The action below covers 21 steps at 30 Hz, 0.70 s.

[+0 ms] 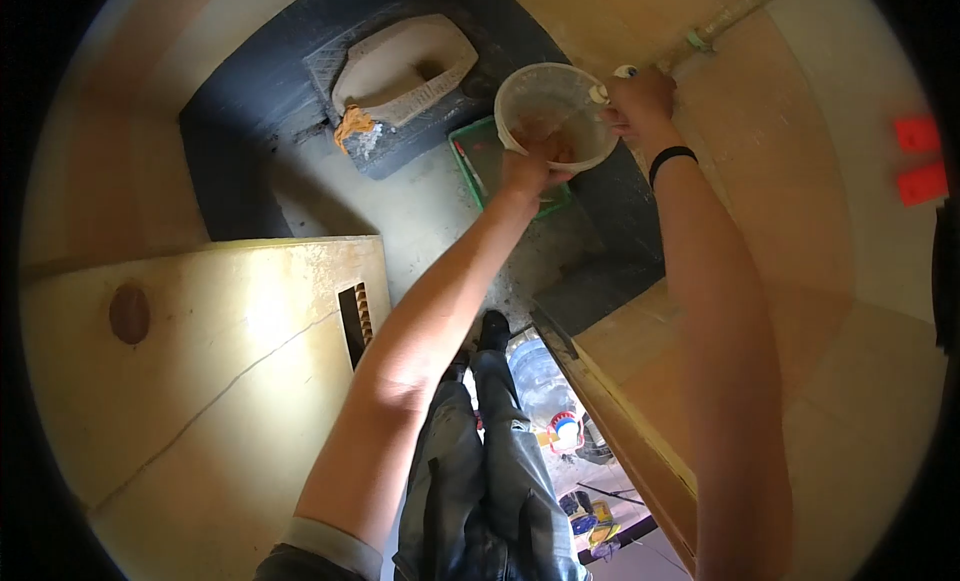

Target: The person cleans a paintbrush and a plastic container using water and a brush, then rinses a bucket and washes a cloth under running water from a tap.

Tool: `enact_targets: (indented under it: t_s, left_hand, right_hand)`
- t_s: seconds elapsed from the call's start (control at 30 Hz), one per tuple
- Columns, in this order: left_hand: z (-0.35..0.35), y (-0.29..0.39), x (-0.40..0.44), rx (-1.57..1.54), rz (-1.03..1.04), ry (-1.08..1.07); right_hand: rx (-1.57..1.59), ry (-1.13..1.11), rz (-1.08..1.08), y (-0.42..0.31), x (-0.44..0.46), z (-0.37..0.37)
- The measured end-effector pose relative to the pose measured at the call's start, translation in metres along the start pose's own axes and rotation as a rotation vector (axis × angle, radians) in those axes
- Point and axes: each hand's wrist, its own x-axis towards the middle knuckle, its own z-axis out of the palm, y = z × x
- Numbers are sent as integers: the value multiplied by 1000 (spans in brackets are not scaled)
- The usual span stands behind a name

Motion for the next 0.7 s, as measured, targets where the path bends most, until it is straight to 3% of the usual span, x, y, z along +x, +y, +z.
enact_targets:
  t_s: [0.03,0.1,0.2,0.4,0.47,0.5,0.53,0.57,0.6,0.63,0.67,0.7]
  left_hand:
    - [-1,0,-1,-5,10,34]
    - [-11,-4,-8,-9,11,74]
    - [-24,1,-15,32,73,126]
    - [-81,12,-73,230,88,-18]
    - [-90,18,-95,186,64,-12]
    - [-101,6,-90,195,-43,156]
    - [-114,-1,-93,224,-40,138]
    - [-111,20,-118,287,-126,126]
    - [-129,8,-124,302,-56,48]
    - [-161,-22,-121,255,7,28]
    - [-169,-20,-138,259,-188,157]
    - [-175,-18,-160,260,-132,137]
  right_hand:
    - [-1,-6,-10,-2,4,9]
    - [447,62,94,2,15,27]
    - [653,34,78,4,18,36]
    - [876,41,153,52,-61,45]
    - [810,93,158,78,-156,57]
    - [776,118,162,90,-204,63]
    - [733,54,179,116,-244,68]
    - [514,50,88,160,-285,75]
    - [129,203,-216,197,-334,78]
    - [40,263,-276,237,-387,86]
    - [8,104,-91,269,-441,79]
    - [-15,118,-63,305,-494,76]
